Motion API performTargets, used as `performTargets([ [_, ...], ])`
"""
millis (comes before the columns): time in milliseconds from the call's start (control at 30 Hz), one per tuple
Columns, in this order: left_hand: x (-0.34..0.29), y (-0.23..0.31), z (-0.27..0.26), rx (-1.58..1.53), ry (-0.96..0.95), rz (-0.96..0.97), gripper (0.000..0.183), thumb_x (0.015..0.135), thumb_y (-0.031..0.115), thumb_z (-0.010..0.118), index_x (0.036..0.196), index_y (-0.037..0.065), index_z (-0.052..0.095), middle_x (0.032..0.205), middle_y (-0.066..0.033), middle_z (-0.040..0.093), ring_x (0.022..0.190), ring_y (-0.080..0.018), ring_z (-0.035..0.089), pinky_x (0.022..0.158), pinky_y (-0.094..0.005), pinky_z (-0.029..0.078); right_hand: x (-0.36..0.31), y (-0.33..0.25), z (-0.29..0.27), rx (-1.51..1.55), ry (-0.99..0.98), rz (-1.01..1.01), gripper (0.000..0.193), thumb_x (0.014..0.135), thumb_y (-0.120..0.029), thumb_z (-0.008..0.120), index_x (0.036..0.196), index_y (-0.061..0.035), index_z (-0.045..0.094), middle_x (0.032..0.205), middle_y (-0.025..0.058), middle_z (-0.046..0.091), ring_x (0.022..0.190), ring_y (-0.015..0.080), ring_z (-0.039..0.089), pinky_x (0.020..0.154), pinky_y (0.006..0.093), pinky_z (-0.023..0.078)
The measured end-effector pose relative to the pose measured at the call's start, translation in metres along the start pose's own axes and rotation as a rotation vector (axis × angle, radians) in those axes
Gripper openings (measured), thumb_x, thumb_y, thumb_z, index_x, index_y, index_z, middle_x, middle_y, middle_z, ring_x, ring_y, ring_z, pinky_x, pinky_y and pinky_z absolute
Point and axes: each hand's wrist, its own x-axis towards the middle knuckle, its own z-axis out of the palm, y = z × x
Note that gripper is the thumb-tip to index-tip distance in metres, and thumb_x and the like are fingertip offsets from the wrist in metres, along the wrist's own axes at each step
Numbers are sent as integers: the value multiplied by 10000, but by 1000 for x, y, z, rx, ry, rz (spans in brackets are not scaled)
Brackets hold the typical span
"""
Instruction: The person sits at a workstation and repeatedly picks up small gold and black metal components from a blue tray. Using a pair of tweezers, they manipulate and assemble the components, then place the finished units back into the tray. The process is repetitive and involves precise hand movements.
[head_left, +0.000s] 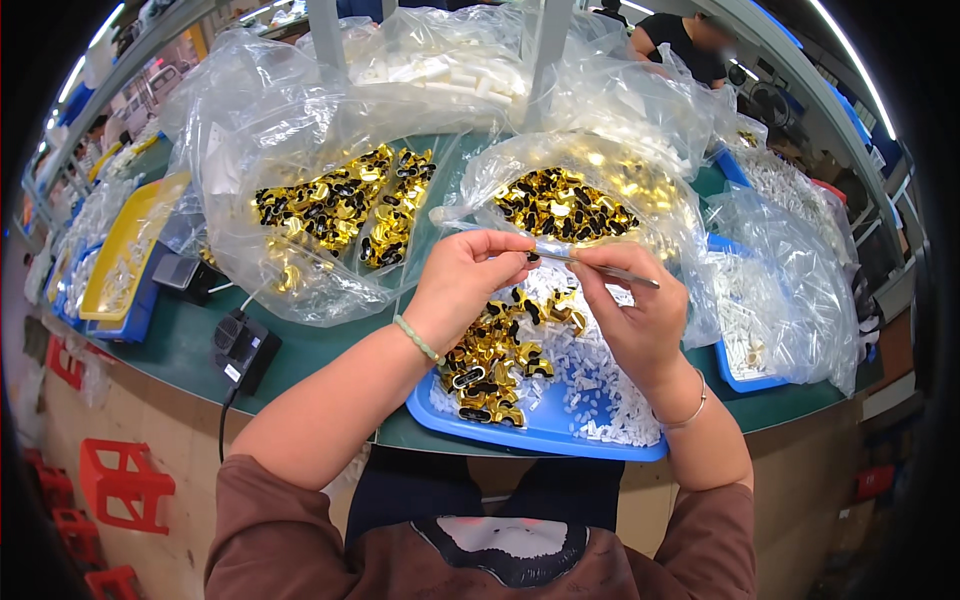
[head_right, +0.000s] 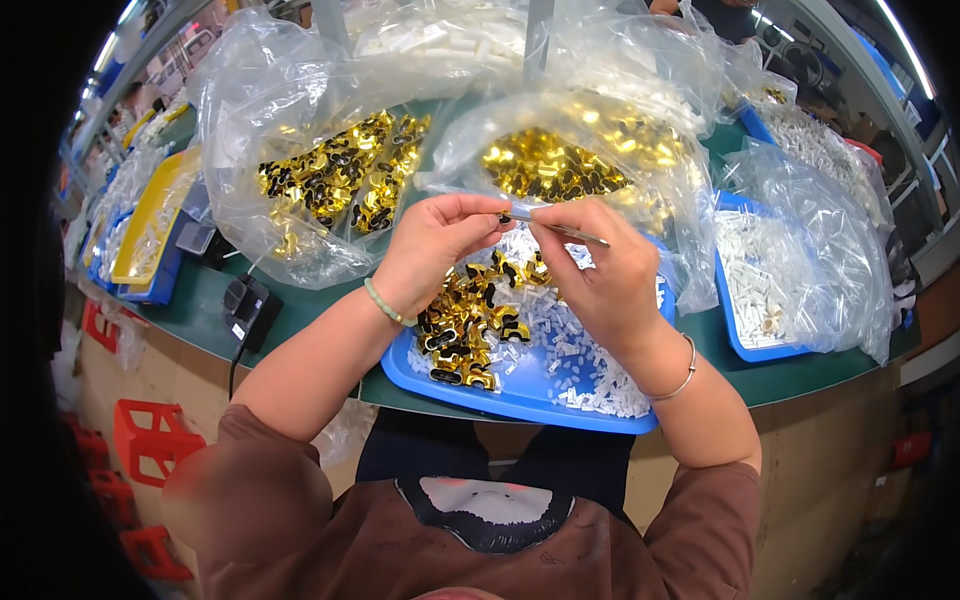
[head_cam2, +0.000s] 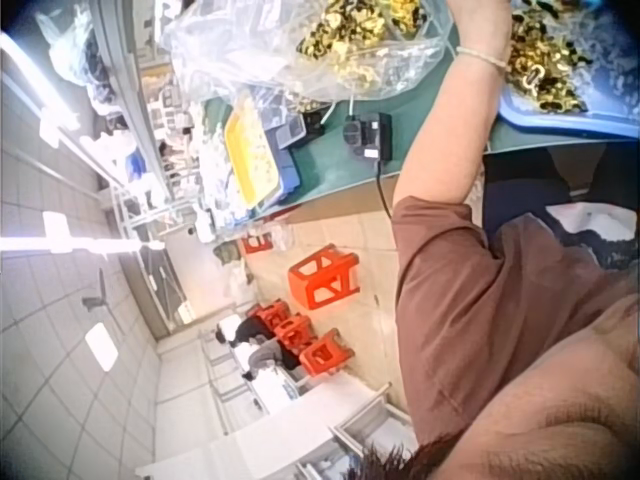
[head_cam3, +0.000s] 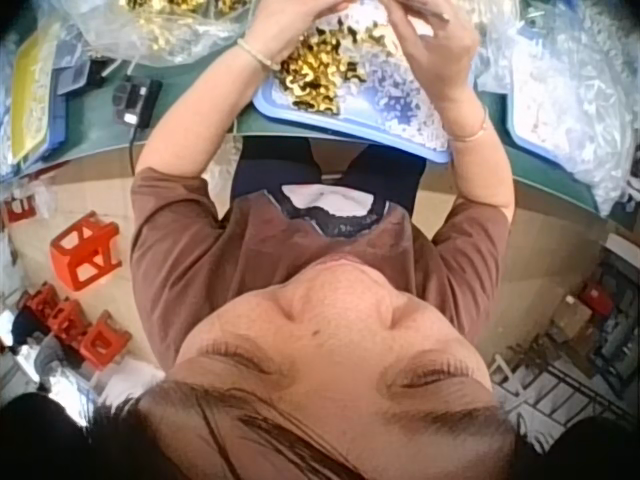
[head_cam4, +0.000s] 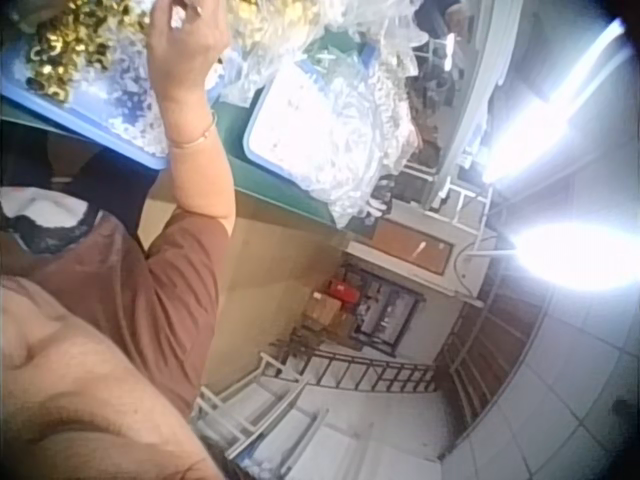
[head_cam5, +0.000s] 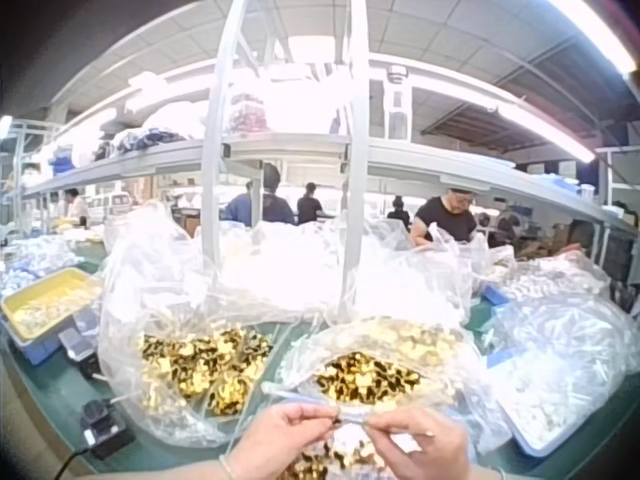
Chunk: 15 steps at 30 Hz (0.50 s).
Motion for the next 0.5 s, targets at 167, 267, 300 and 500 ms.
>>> performTargets([
  [167,1,-2,-1,31,-8,1,222,911,72,613,1109,-21,650,1067,-93,668,992,-142,650,880,-234,519,1,-1,-3,-65,-72,-65,215,741,75,716,917,-24,644,808,93,657,705,212,657,615,283,516],
  [267,1,-1,0,28,-7,7,219,910,71,614,1102,-29,646,1068,-96,666,993,-144,649,882,-239,519,2,-2,-5,-116,-89,-136,218,732,80,715,908,-28,644,811,88,662,702,216,656,609,283,512],
  [300,0,-1,0,26,-8,13,219,909,70,615,1099,-33,645,1066,-98,665,992,-145,649,884,-241,519,2,-4,-5,-99,-75,-137,218,732,81,715,906,-30,644,815,87,663,703,217,656,609,284,511],
  [500,-1,2,1,98,-20,30,213,902,64,607,1082,-46,637,1043,-112,663,981,-158,650,894,-260,516,3,-7,-9,-64,-43,-157,224,728,85,717,904,-33,646,831,88,672,707,220,658,612,284,509],
])
